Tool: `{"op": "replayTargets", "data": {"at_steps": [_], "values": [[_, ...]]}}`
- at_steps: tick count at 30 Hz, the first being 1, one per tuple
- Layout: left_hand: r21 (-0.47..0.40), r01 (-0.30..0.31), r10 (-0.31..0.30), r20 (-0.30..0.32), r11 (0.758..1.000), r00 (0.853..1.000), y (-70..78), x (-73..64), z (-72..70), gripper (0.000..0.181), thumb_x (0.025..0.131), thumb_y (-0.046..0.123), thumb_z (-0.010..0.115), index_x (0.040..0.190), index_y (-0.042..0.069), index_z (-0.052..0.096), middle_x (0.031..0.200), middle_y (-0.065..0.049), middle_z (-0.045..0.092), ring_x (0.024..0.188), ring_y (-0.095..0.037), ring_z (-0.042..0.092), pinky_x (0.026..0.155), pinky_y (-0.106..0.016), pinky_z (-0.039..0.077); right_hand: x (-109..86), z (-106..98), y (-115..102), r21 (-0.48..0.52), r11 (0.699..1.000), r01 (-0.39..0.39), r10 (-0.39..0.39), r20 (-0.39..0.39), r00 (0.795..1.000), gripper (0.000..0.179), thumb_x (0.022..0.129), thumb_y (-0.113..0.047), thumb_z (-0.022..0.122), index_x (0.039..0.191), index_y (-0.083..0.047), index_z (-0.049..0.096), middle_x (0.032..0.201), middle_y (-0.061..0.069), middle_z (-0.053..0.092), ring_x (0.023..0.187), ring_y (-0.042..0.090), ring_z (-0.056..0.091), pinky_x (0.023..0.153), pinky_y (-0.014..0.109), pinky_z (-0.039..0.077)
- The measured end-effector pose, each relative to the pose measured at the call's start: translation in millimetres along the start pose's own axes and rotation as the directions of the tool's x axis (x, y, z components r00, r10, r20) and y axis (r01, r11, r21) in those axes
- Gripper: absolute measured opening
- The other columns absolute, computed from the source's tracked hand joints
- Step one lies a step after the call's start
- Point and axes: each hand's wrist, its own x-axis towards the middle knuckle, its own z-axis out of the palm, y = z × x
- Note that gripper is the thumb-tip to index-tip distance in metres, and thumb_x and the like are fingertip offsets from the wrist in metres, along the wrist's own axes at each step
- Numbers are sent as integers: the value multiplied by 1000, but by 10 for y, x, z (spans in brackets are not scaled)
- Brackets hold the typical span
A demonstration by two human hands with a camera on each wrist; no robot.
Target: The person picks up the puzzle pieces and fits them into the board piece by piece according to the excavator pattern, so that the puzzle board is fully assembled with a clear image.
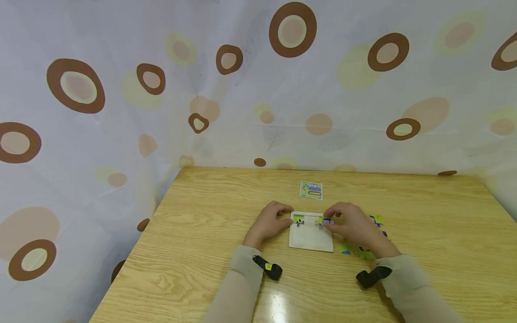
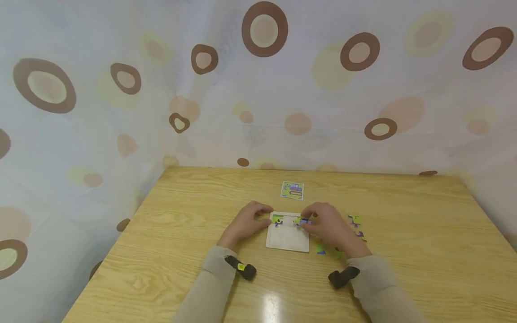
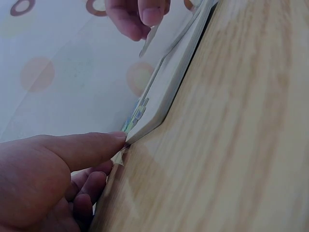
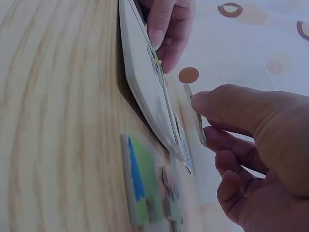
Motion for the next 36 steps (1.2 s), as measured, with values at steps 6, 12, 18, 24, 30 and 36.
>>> {"op": "replayTargets", "data": {"at_steps": [6,12,18,24,30,36], "values": [[1,-7,7,1,1000,1000,-11,-1,-3,34,95,22,69,127,15,67,119,0,57,104,-13,53,92,-29,44,101,111,-44,9,999,36,-37,7,999,13,87,-13,77,99,-10,73,99,1,66,92,23,58,80,44,49],[-1,-5,5,2,1000,1000,6,2,-14,34,95,22,69,128,15,67,119,0,57,105,-13,53,93,-30,44,182,194,-64,14,999,31,-31,13,999,12,87,-12,76,98,-10,72,99,3,65,94,23,59,83,45,49],[5,-16,16,2,1000,1000,-1,22,-19,34,95,22,68,128,14,66,120,0,57,105,-12,52,93,-29,44,247,234,-72,-8,999,42,-42,15,999,10,87,-11,76,96,-10,72,96,1,65,90,20,58,81,43,49],[3,-20,20,0,1000,1000,-2,22,-23,34,95,20,69,128,13,67,119,-1,57,104,-13,53,94,-29,44,299,280,-92,-23,998,54,-54,13,998,8,86,-11,76,94,-8,73,93,2,64,84,19,56,76,40,47],[2,-17,17,1,1000,1000,7,11,-25,34,94,19,70,127,13,67,120,-2,58,105,-14,53,94,-30,44,330,316,-91,-41,996,79,-78,12,997,7,85,-9,76,92,-8,74,91,2,63,80,18,54,72,38,47],[18,-16,16,1,1000,1000,-5,17,-20,34,94,20,70,127,13,67,119,-1,58,104,-12,52,93,-27,44,352,340,-97,-52,996,78,-77,16,997,8,86,-10,76,93,-7,74,91,3,62,79,17,54,72,37,47]]}}
